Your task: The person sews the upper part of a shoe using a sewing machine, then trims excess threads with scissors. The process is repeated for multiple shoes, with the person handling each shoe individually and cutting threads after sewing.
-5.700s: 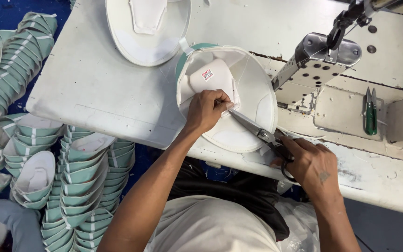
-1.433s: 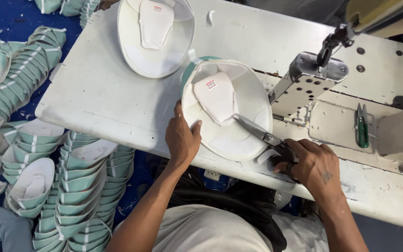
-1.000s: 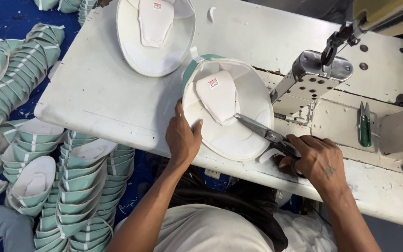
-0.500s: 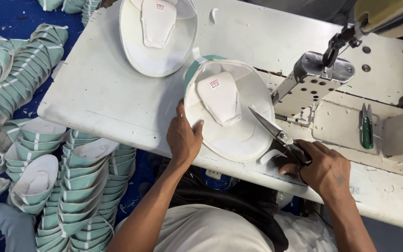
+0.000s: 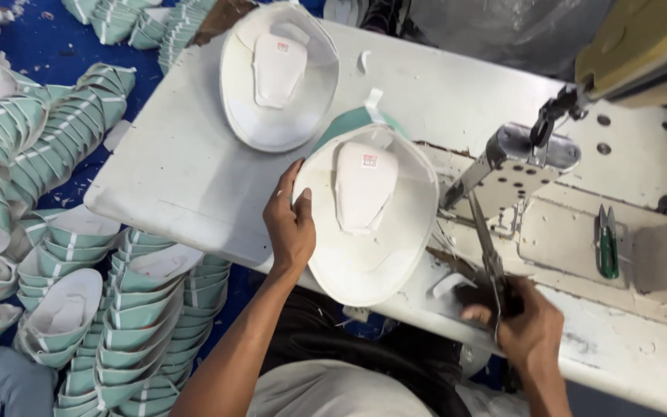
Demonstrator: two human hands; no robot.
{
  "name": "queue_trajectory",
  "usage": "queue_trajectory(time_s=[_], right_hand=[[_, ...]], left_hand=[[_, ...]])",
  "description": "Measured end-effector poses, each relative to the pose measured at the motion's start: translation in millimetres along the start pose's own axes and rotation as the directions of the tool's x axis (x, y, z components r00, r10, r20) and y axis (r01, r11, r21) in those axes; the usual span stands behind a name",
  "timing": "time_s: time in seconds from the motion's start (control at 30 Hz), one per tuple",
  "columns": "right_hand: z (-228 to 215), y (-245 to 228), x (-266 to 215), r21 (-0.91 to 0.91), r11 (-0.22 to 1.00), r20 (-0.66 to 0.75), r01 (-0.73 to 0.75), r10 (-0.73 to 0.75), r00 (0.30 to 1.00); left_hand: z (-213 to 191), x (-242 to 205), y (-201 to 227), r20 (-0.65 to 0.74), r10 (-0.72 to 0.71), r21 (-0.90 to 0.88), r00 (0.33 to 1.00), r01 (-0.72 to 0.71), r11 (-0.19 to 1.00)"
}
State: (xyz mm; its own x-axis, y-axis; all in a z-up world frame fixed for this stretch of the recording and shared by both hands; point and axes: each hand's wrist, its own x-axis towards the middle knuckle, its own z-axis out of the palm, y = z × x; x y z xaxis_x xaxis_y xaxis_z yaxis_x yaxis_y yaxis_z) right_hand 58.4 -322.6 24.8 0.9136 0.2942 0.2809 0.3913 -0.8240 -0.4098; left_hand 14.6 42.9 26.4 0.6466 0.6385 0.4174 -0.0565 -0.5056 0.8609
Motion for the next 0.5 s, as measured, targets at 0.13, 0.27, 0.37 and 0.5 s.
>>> queue_trajectory(time_s=[0.13,0.27,0.37,0.5], right_hand=[[6,-4,-12,0.152,0.987,-0.081,-0.047,0.060,0.995],[24,7,-15,0.119,0.978,-0.068,-0.173,0.182,0.981],[30,10,-16,0.019,0.984,-0.098,-0.175,0.176,0.980],[34,11,-17,-0.023,0.996,-0.176,-0.087,0.082,0.981]], left_hand=[[9,44,27,0.059,-0.144,-0.041,0.988,0.146,0.988],[60,61,-50,0.092,-0.065,-0.039,0.994,0.069,0.997],[70,52,-50,0.134,-0.031,-0.014,0.991,0.033,0.999],[65,43,-25,0.254,-0.371,-0.034,0.893,0.391,0.920]])
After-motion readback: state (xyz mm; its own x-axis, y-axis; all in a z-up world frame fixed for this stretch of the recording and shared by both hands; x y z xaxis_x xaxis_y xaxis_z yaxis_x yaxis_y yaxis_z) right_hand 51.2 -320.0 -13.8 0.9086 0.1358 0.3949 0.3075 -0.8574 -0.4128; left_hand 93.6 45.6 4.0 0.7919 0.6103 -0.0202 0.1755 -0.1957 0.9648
